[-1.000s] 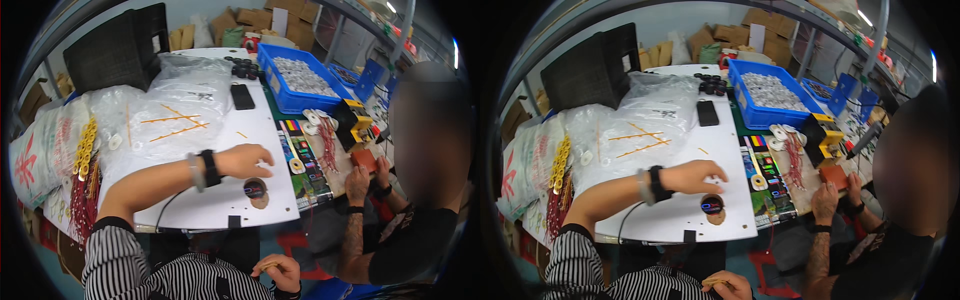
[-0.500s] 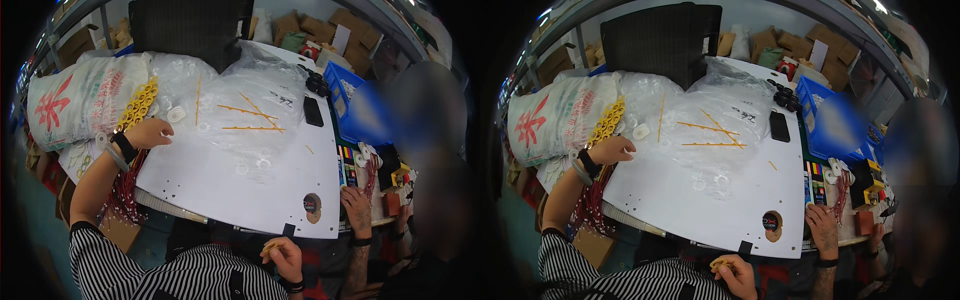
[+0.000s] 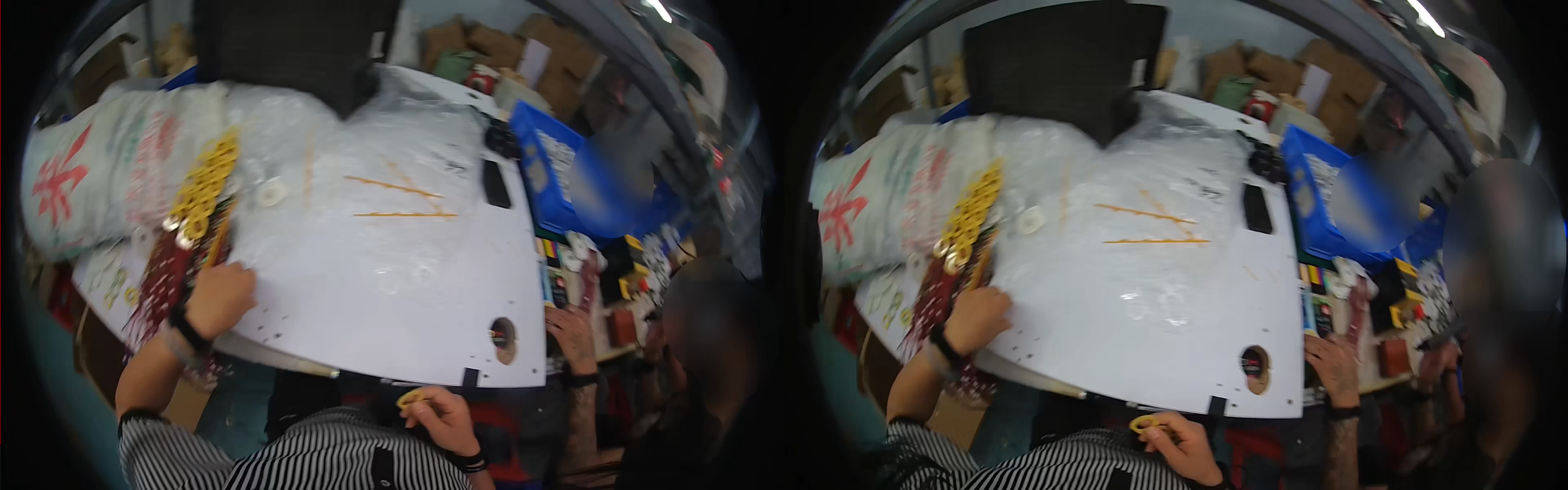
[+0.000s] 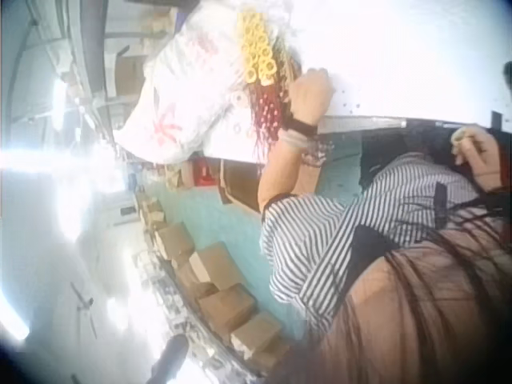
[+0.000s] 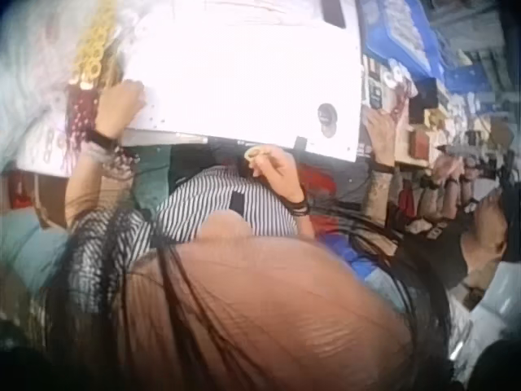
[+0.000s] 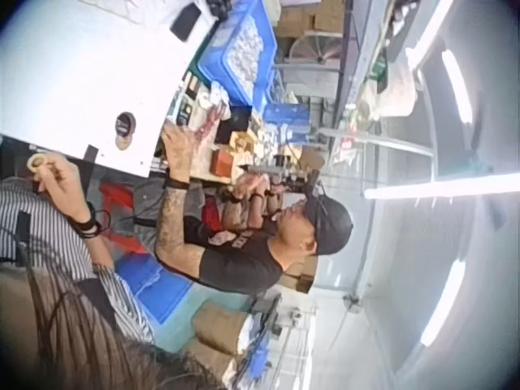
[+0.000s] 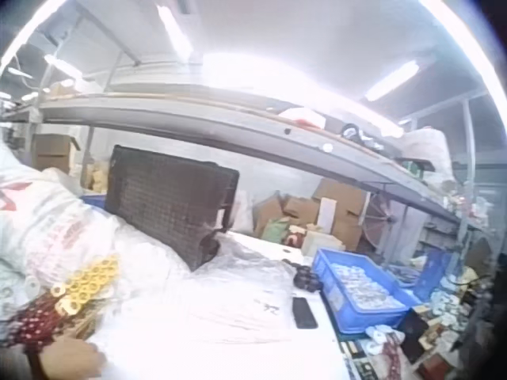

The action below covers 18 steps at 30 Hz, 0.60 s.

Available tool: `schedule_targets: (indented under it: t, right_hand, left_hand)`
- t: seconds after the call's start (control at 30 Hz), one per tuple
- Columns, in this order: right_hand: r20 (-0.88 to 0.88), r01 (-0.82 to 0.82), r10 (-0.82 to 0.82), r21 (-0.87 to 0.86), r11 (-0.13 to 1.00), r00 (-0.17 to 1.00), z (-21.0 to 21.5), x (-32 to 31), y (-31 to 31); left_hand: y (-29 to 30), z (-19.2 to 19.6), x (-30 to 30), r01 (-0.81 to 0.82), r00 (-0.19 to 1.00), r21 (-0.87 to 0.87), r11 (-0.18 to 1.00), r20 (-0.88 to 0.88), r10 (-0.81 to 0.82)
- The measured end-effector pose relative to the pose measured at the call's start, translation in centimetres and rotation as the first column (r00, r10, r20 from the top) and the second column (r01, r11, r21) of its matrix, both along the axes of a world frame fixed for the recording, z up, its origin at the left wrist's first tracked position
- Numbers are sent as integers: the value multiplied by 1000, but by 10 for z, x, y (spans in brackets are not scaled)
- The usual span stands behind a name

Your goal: Manually assemble and sort electrical wiring and small plastic components at a factory workstation.

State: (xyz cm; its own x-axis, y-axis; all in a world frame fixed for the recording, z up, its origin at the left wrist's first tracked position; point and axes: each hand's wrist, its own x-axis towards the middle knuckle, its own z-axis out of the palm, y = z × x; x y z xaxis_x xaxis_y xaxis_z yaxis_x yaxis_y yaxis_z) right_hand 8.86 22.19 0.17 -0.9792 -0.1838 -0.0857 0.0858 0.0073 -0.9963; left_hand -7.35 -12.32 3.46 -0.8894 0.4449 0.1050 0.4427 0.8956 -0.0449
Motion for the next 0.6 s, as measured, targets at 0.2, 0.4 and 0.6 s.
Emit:
schedule_targets:
  t: [0.2,0.4,0.6]
  right_hand:
    - [-136,-123,123,6,992,983,-7,-17,-1]
    - [-86,-29,9,-240,970,996,-12,-13,9]
    - [-86,-43,20,-273,961,996,-8,-12,16]
  left_hand:
    - [-19,-23,34,28,999,378,926,-27,-19]
    - [20,-131,10,367,928,285,885,-43,-371]
    - [178,-35,64,-410,746,890,201,454,-488]
